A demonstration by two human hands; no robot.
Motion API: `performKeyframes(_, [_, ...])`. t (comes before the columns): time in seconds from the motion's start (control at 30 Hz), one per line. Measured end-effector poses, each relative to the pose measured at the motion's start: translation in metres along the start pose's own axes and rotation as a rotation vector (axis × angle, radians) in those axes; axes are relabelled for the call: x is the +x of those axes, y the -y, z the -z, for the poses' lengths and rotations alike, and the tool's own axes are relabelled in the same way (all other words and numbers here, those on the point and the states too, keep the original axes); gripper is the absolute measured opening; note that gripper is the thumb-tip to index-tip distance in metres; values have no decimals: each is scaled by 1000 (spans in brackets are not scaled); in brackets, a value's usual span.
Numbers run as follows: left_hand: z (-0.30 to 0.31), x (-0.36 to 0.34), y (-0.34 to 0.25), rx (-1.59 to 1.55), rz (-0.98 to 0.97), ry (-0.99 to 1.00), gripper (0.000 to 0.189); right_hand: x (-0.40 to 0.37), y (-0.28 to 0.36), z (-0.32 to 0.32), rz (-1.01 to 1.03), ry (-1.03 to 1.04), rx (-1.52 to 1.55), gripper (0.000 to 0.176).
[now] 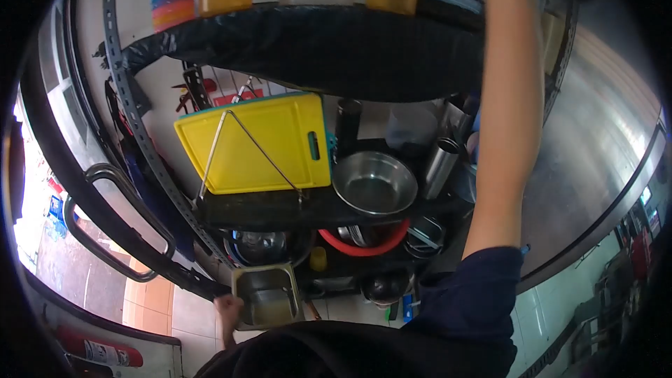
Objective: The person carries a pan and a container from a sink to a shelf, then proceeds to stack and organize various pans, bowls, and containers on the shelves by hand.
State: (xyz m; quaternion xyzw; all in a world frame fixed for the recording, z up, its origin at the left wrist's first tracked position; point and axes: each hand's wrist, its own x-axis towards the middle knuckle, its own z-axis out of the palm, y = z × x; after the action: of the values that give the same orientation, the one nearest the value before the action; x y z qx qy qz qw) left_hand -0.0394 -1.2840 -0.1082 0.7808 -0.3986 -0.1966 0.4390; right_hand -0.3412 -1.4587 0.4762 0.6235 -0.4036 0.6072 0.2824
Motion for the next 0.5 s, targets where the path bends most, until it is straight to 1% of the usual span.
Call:
performKeyframes(0.03, [-1, 12, 5, -118, -54, 53, 18, -34, -4, 25, -6, 180, 97, 41])
performKeyframes(0.07, [12, 17, -28, -156, -63, 138, 18, -65, -13, 44, -22, 363, 197, 38])
performKeyframes(0.1, [12, 22, -45, -266, -83, 130, 18, -96, -43, 40, -41, 383, 303, 30])
performKeyframes(0.13, [20, 25, -75, -202, -142, 154, 17, -136, -75, 28, -63, 399, 409, 22])
performKeyframes(0.17, [18, 31, -85, -285, -112, 197, 13, -175, -89, 25, -219, 492, 417, 29])
performKeyframes(0.2, [15, 29, -108, -508, -126, 260, 11, -208, -99, 28, -346, 669, 242, 29])
performKeyframes(0.23, [17, 32, -118, -453, -131, 299, 10, -249, -132, 18, -417, 779, 327, 28])
performKeyframes(0.3, [6, 30, -129, -452, -139, 298, 12, -328, -175, 3, -458, 882, 192, 39])
performKeyframes(0.33, [3, 27, -136, -428, -145, 286, 13, -361, -189, 0, -426, 940, 179, 45])
performKeyframes(0.37, [-3, 26, -138, -422, -153, 288, 13, -379, -181, 4, -358, 983, 111, 50])
performKeyframes(0.4, [-12, 24, -133, -416, -145, 291, 13, -394, -174, 2, -269, 1000, 132, 56])
performKeyframes(0.43, [-19, 20, -127, -406, -134, 297, 14, -421, -174, -8, 13, 874, 75, 62])
performKeyframes(0.47, [-28, 18, -120, -394, -134, 304, 14, -438, -173, -15, 22, 1010, 87, 46])
performKeyframes(0.5, [-37, 14, -112, -320, -138, 291, 14, -448, -173, -20, 55, 973, 78, 34])
